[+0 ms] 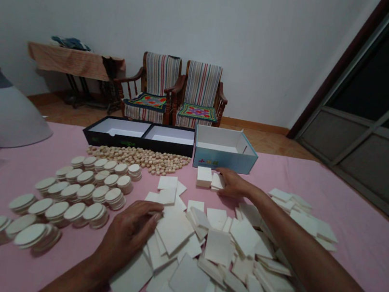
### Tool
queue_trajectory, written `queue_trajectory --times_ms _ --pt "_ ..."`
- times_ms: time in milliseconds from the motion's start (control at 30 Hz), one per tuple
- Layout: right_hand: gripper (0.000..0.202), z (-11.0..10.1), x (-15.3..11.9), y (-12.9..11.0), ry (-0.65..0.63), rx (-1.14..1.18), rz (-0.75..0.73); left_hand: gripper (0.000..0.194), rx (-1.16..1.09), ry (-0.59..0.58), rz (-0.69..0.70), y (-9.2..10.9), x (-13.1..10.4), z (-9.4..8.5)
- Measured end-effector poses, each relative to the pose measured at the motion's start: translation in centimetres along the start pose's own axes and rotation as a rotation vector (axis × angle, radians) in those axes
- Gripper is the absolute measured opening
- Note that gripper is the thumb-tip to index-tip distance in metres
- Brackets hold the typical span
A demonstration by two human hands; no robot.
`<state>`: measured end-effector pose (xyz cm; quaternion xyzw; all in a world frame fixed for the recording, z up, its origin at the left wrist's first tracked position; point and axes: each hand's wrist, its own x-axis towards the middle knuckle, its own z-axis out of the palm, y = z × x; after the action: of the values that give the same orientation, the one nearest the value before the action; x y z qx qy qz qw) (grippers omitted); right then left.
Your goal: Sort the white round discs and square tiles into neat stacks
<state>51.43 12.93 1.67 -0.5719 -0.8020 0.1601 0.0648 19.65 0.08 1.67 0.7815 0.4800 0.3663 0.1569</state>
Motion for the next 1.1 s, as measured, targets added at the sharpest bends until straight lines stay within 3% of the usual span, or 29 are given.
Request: queue_trajectory --times_ms 167,300,400,500,633,767,967,1100 --pt "0.078 0.1 0.5 -0.1 0.01 0.003 -0.002 0.022 -0.005 -0.01 0.008 -0.3 -0.1 0.1" --pt "0.079 -1.3 -0.8 -0.5 0.032 0.009 0.021 0.023 0.001 -0.026 0.007 -0.4 -0.2 0.1" --pt "0.057 -3.5 -3.7 -1.0 0.029 0.035 0.012 0.024 0.001 -0.036 -0.003 -0.4 -0.2 0.1" --pt "0.027 -5.3 -7.7 -2.2 -0.173 0.103 -0.009 0.025 0.006 -0.046 0.007 -0.5 -0.2 0.1" --pt "0.041 -5.7 -12.6 -4.5 -0.14 -0.126 0.087 0.024 0.013 -0.029 0.028 -0.7 -0.1 0.3" --pt "0.05 -4.5 -15.2 -6.6 -0.129 -0.256 0.068 0.025 0.006 -0.001 0.033 -0.6 -0.1 0.3" --pt "0.049 -4.3 -15.7 -7.1 -0.122 -0.231 0.076 0.025 0.015 0.008 0.046 -0.5 -0.1 0.3" --pt "0.05 -5.7 -12.8 -6.1 -0.062 -0.133 -0.003 0.025 0.008 -0.01 0.04 -0.6 -0.1 0.3"
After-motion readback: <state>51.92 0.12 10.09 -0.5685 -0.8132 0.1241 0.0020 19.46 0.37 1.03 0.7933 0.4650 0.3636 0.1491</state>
